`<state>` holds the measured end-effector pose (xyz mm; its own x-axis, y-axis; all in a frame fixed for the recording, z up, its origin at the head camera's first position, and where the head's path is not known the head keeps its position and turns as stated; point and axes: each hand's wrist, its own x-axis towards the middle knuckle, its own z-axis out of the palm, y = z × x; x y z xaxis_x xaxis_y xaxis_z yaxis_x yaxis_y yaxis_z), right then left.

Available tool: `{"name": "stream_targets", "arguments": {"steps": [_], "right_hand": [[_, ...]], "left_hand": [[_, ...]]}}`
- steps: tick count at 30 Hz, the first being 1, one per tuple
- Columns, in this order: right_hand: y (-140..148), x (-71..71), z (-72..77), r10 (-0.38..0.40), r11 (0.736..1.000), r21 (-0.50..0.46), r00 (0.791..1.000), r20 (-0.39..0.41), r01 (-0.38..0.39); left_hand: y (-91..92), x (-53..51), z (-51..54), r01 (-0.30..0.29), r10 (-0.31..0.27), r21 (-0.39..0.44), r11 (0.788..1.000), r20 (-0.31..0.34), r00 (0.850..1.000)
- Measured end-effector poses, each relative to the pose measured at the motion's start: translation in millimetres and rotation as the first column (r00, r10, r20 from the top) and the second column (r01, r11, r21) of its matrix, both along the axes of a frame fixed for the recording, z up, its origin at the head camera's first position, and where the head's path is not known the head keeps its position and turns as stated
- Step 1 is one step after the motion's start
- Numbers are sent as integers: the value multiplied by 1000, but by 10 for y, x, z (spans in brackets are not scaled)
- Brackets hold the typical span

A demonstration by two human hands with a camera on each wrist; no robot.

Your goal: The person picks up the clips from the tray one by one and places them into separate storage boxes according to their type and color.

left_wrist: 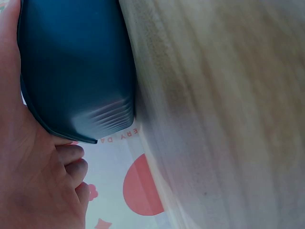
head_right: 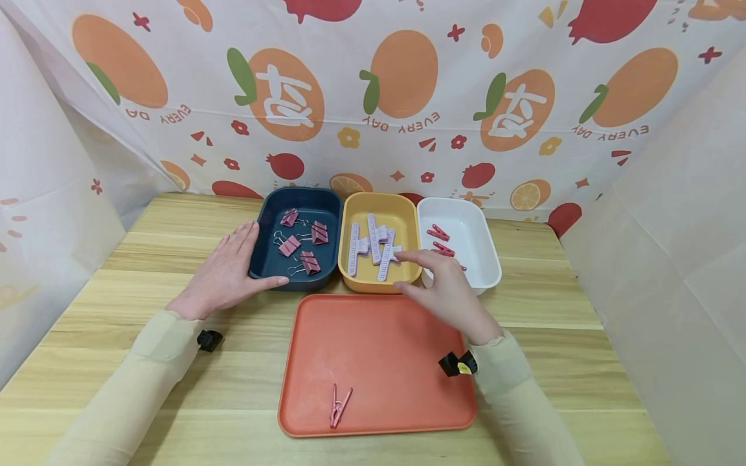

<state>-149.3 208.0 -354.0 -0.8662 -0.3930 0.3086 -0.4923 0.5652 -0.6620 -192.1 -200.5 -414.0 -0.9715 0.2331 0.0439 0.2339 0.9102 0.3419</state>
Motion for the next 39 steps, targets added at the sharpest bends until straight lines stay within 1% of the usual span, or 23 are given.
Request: {"name": "stream_targets", "arguments": {"steps": [7, 20, 34, 39], "right_hand": [[-59, 43, -6, 56, 998, -9, 998, 1, -56], [-156, 171, 37, 118, 992, -48, 989, 88, -114], [-186, 234, -13, 155, 988, -28, 983, 94, -153], [-207, 259, -15, 161, 987, -15, 982, 103, -161]], "left_hand": [[-2, -1, 0, 2, -2, 4, 1000, -2, 1000], [-2, -5, -12, 1, -1, 2, 1000, -1, 1000], [-9, -1, -31, 3, -3, -2, 1000, -15, 1000], [-7, 4, -24, 0, 0, -2, 1000, -2, 1000]]}}
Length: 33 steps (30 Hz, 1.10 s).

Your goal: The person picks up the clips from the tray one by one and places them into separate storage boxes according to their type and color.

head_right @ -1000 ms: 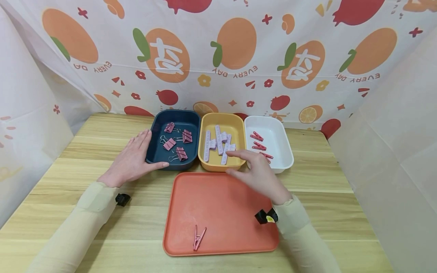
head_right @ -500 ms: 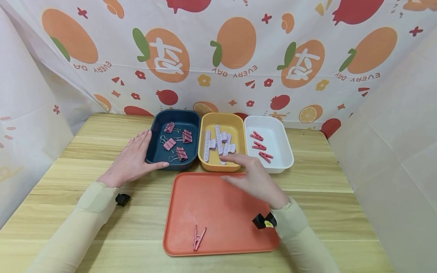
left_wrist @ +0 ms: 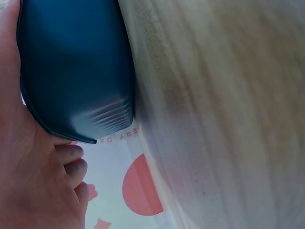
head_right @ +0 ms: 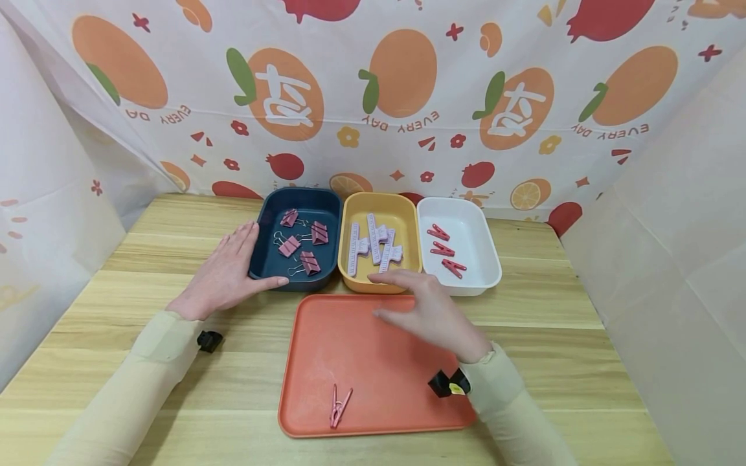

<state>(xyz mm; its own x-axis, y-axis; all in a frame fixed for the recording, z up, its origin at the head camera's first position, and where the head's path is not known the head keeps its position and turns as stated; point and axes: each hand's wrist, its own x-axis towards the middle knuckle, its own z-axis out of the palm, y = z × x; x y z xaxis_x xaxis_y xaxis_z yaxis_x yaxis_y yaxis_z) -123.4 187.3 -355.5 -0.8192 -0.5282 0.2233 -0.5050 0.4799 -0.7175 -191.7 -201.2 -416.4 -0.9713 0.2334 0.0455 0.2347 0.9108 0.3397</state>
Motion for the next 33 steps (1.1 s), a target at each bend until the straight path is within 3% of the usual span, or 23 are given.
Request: {"name": "stream_targets", "arguments": {"steps": [21, 33], "right_hand": [[-136, 103, -128, 90, 993, 66, 989, 116, -98], [-275, 211, -333, 200, 969, 106, 961, 193, -223]], "left_hand": [[4, -3, 0, 0, 0, 3, 1000, 1, 1000], [2, -14, -9, -2, 2, -6, 1000, 0, 1000]]}}
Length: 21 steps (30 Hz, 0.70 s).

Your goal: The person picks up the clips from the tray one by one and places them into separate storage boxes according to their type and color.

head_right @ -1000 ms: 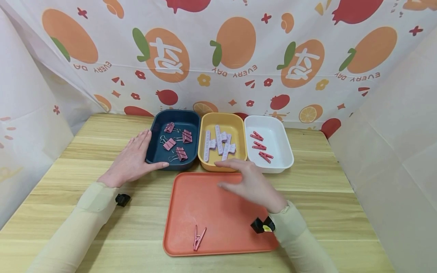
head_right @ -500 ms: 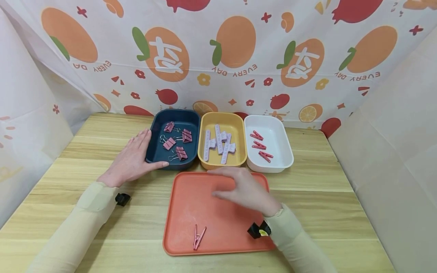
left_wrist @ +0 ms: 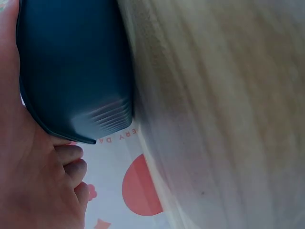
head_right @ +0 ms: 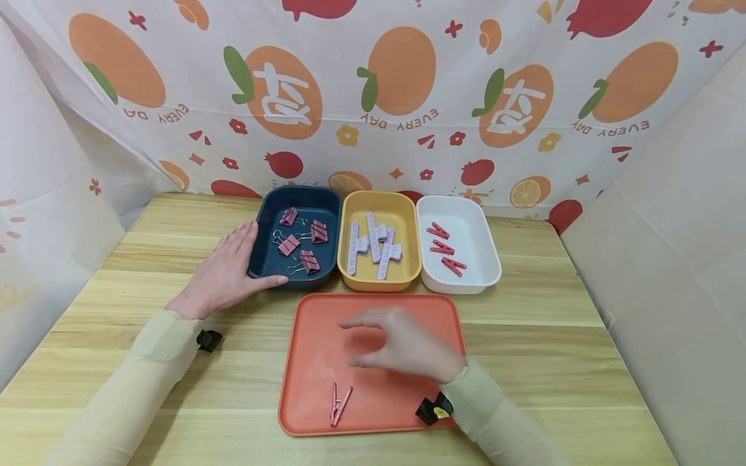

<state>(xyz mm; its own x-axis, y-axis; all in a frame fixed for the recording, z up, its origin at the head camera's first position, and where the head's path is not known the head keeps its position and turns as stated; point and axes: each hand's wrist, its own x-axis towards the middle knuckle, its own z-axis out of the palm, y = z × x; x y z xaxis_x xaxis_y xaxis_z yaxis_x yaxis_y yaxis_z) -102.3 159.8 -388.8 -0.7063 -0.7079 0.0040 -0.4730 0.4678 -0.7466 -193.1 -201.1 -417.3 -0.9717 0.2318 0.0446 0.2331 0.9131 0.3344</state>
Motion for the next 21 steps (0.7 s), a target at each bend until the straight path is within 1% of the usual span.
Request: {"name": "stream_targets", "arguments": {"steps": [3, 7, 11, 17, 21], "right_hand": [[-41, 30, -42, 55, 998, 8, 998, 22, -55], [-81, 53, -98, 128, 992, -8, 991, 50, -128], [-106, 80, -128, 175, 984, 4, 983, 59, -175], [-160, 139, -177, 254, 966, 17, 962, 100, -257], [-198, 181, -202, 300, 953, 12, 948, 104, -303]], "left_hand": [[1, 0, 7, -1, 1, 1, 1000, 4, 1000], [4, 0, 19, 3, -3, 5, 1000, 3, 1000], [5, 1, 24, 8, -8, 7, 1000, -6, 1000], [-3, -5, 22, 9, -9, 5, 1000, -11, 1000], [-7, -5, 29, 8, -8, 6, 1000, -9, 1000]]}}
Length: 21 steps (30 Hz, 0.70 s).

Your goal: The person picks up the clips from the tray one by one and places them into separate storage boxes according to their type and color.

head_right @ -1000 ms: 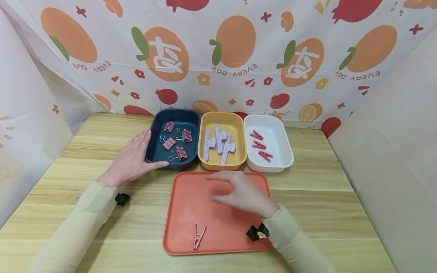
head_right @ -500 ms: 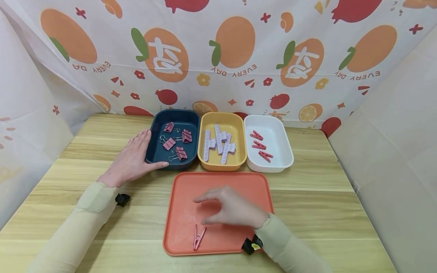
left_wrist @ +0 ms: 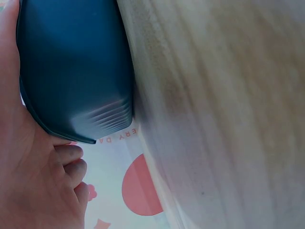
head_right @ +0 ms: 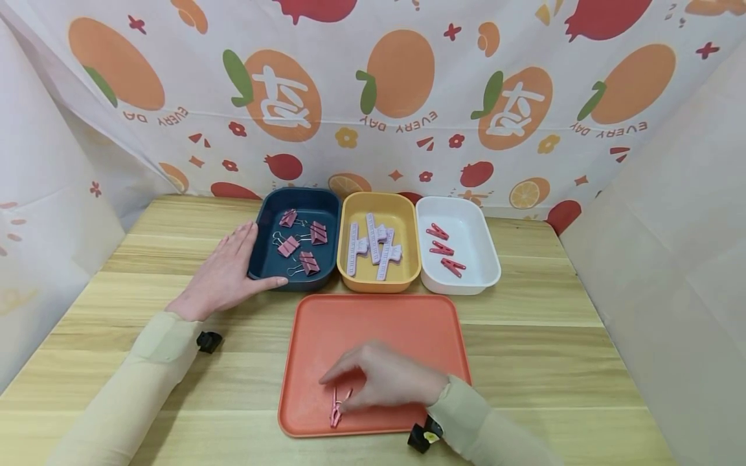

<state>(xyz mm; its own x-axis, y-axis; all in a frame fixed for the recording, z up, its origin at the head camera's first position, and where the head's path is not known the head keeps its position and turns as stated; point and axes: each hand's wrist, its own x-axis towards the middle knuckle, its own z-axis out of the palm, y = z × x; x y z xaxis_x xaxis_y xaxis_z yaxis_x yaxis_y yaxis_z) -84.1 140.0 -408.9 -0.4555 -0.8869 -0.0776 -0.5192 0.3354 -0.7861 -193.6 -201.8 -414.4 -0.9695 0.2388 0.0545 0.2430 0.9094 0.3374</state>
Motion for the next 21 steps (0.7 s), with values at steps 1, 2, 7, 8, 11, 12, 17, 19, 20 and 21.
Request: {"name": "stream_targets", "arguments": {"steps": [1, 2, 7, 8, 11, 12, 17, 19, 20, 21], "right_hand": [[-6, 10, -6, 10, 1000, 1, 1000, 0, -10], [-12, 19, -13, 19, 1000, 1, 1000, 0, -19], [-29, 56, -49, 36, 999, 2, 999, -1, -36], [-33, 61, -54, 35, 999, 3, 999, -5, -35], [-42, 69, -66, 32, 999, 14, 999, -27, -31], [-43, 70, -70, 30, 999, 18, 999, -30, -29], [-42, 60, -73, 13, 999, 38, 999, -42, -11], [-39, 53, -71, -5, 999, 43, 999, -50, 7], [-38, 49, -71, -13, 999, 44, 998, -59, 16], [-37, 45, -71, -21, 999, 44, 998, -67, 24]], "left_hand": [[0, 0, 1, 0, 0, -1, 1000, 1, 1000], [2, 1, 5, 2, -2, 0, 1000, 1, 1000], [2, 4, 25, 4, -4, -1, 1000, 10, 1000], [2, 5, 31, 3, -3, -1, 1000, 12, 1000], [-6, -1, 27, 0, 1, -3, 1000, 17, 1000], [-9, -3, 27, -1, 1, -3, 1000, 18, 1000], [-5, -5, 34, 2, -2, -1, 1000, 16, 1000], [-1, -3, 44, 2, -2, 1, 1000, 18, 1000], [2, -3, 50, 2, -2, 1, 1000, 19, 1000], [2, -5, 55, 2, -2, 1, 1000, 19, 1000]]}}
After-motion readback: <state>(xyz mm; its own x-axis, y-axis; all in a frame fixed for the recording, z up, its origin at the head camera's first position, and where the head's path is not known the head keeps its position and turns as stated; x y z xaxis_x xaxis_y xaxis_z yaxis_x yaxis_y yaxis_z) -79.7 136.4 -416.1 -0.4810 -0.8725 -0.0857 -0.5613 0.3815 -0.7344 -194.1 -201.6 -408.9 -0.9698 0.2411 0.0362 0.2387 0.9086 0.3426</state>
